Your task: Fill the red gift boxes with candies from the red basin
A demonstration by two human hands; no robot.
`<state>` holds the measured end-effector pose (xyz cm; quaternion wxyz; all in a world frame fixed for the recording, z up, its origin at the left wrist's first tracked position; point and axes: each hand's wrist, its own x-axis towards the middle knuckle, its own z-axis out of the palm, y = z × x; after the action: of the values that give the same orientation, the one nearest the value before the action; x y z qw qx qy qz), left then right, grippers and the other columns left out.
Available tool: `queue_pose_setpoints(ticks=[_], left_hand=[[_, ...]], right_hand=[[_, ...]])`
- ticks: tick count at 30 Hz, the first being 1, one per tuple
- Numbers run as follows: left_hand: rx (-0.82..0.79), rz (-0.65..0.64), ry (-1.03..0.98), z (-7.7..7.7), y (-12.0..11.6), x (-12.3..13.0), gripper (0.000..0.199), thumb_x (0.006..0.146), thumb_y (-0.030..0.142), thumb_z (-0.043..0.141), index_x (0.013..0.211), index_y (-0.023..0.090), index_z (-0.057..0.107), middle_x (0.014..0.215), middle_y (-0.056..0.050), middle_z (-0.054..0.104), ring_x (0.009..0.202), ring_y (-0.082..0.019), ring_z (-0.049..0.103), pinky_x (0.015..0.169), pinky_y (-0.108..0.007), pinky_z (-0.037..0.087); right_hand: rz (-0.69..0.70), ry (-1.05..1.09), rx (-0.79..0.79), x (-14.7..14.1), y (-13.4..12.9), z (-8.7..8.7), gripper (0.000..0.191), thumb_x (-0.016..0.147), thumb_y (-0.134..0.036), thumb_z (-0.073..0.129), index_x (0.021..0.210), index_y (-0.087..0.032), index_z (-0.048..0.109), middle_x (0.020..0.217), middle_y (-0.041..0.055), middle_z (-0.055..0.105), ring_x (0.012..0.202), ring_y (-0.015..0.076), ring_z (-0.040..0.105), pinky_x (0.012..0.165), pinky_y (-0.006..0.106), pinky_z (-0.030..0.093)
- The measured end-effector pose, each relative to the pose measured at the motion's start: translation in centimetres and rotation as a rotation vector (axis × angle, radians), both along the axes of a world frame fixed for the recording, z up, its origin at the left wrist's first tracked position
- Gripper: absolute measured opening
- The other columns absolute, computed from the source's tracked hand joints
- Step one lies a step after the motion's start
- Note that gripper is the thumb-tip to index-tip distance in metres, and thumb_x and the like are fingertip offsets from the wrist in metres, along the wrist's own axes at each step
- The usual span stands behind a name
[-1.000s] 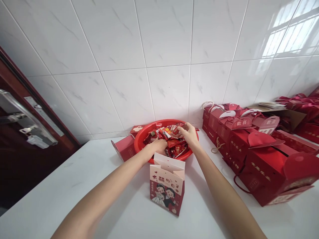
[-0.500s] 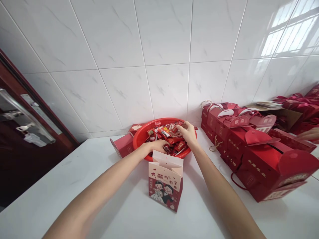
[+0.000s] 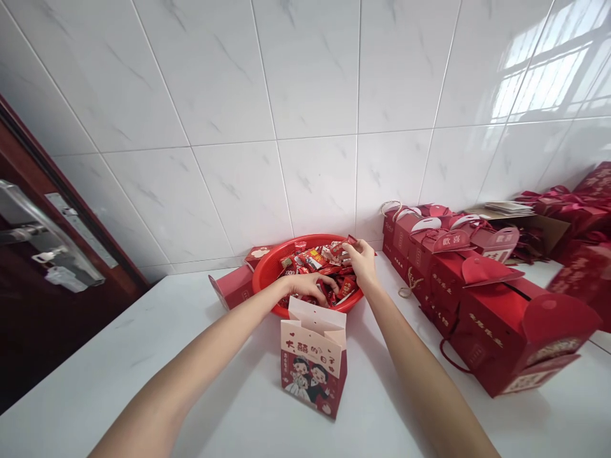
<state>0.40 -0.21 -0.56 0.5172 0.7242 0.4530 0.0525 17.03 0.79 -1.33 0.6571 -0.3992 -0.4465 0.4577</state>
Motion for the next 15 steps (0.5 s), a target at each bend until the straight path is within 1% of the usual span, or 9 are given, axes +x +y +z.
queue_pose_setpoints(ticks=[2, 4, 7, 10, 12, 15], left_hand=[[0.041, 0.023, -0.059, 0.1, -0.1, 0.0, 0.027, 0.05, 0.017, 0.075, 0.075, 0.019, 0.068, 0.071, 0.004, 0.067, 0.063, -0.012, 0.059, 0.06, -0.022, 0.047], [0.086, 0.04, -0.068, 0.5, -0.3, -0.2, 0.021, 0.051, 0.017, 0.074, 0.071, 0.019, 0.068, 0.07, 0.004, 0.067, 0.063, -0.012, 0.058, 0.061, -0.022, 0.047], [0.113, 0.09, -0.118, 1.5, -0.7, -0.9, 0.024, 0.054, 0.019, 0.074, 0.078, 0.019, 0.071, 0.073, 0.001, 0.07, 0.064, -0.014, 0.06, 0.061, -0.025, 0.047], [0.19, 0.216, -0.261, 2.3, -1.1, -1.7, 0.025, 0.055, 0.019, 0.074, 0.08, 0.019, 0.072, 0.082, -0.001, 0.072, 0.068, -0.014, 0.062, 0.064, -0.025, 0.049], [0.235, 0.293, -0.361, 2.5, -1.1, -2.2, 0.026, 0.055, 0.02, 0.075, 0.081, 0.018, 0.072, 0.086, -0.001, 0.072, 0.071, -0.013, 0.063, 0.068, -0.026, 0.05], [0.265, 0.366, -0.47, 2.4, -1.1, -2.5, 0.032, 0.054, 0.021, 0.077, 0.086, 0.019, 0.072, 0.095, -0.002, 0.073, 0.079, -0.015, 0.066, 0.075, -0.027, 0.051]], right_hand=[[-0.013, 0.04, -0.014, 0.1, 0.1, 0.0, 0.02, 0.068, -0.036, 0.065, 0.075, -0.021, 0.054, 0.071, -0.0011, 0.065, 0.06, 0.0141, 0.062, 0.053, 0.025, 0.049], [-0.033, 0.078, -0.014, 0.3, 0.2, 0.0, 0.021, 0.067, -0.036, 0.066, 0.075, -0.021, 0.054, 0.071, -0.0013, 0.064, 0.061, 0.0141, 0.061, 0.052, 0.025, 0.048], [-0.068, 0.116, -0.002, 0.5, 0.3, -0.1, 0.022, 0.067, -0.036, 0.066, 0.075, -0.021, 0.052, 0.07, -0.0014, 0.063, 0.062, 0.0148, 0.061, 0.053, 0.025, 0.048], [-0.082, 0.138, -0.005, 0.6, 0.4, -0.1, 0.023, 0.068, -0.037, 0.066, 0.077, -0.021, 0.051, 0.071, -0.0015, 0.064, 0.062, 0.0151, 0.061, 0.053, 0.025, 0.048], [-0.072, 0.134, -0.008, 0.7, 0.4, -0.2, 0.023, 0.068, -0.037, 0.066, 0.078, -0.022, 0.051, 0.071, -0.0017, 0.064, 0.062, 0.0146, 0.061, 0.053, 0.025, 0.048], [-0.037, 0.106, -0.002, 0.7, 0.3, -0.1, 0.022, 0.069, -0.037, 0.065, 0.077, -0.022, 0.05, 0.073, -0.0016, 0.064, 0.062, 0.0145, 0.062, 0.054, 0.025, 0.049]])
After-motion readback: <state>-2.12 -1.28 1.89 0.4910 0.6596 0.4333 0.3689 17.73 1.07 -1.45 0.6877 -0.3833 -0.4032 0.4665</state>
